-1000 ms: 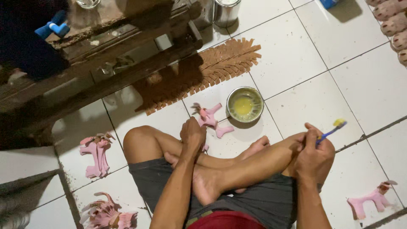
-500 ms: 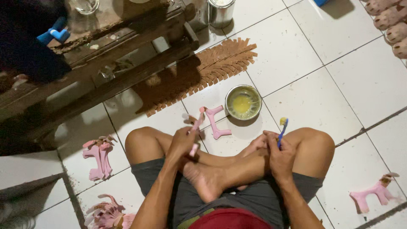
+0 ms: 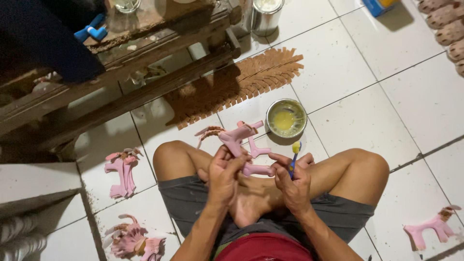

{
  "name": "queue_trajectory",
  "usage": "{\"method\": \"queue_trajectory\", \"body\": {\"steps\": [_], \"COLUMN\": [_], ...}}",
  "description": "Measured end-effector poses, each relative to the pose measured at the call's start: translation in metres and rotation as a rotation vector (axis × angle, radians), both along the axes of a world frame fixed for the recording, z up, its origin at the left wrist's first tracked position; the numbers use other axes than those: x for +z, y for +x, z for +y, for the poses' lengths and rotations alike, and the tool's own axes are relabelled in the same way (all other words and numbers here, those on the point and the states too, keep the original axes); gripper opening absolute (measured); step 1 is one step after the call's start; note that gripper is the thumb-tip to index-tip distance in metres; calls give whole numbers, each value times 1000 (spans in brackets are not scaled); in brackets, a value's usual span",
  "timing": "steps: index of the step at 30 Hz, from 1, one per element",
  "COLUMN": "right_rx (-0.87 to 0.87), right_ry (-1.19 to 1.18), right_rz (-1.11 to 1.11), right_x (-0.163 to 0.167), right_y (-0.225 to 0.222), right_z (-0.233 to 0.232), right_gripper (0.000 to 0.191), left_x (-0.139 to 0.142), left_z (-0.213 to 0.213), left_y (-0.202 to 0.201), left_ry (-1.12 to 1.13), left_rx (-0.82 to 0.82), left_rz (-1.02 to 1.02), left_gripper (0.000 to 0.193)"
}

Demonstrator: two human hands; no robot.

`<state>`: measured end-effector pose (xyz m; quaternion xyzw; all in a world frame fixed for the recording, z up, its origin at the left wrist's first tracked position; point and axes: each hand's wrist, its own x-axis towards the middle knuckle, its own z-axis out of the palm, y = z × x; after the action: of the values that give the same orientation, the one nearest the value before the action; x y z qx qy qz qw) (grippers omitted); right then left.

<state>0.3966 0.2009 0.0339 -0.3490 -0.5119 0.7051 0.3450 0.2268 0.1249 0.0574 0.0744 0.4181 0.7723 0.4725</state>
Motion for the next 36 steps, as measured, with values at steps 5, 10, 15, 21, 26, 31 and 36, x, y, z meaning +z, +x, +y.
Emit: {"method": "queue_trajectory", "body": {"steps": [5,10,15,21,26,31,36], "right_rx": [-189,-192,-225,-258,-245,-278,-318], "right_ry": [311,637,738,36,-161,-189,-73], "right_rz": [-372,-333,-254,-226,-34,7,-3], "right_x": [27,42,43,30,9,-7,-5], "right_y": [5,8,12,17,18,15,24], "right_z": [0,1,-5,-4,-2,-21,-33], "right_gripper": [17,22,12,13,16,21,17], "left_x": [29,40,42,40,30,21,11], "left_z": [20,30,39,38,32,16,0], "left_y": [22,20,14,9,17,25,33], "left_ry": [92,34,7,164,126,174,113], "left_rx": [-127,-83,-6,-24,11,-15,-74], "left_rz": [37,-115,-129,-134,-156,-220,-182], "left_gripper": [50,63,58,57,56,55,49]}}
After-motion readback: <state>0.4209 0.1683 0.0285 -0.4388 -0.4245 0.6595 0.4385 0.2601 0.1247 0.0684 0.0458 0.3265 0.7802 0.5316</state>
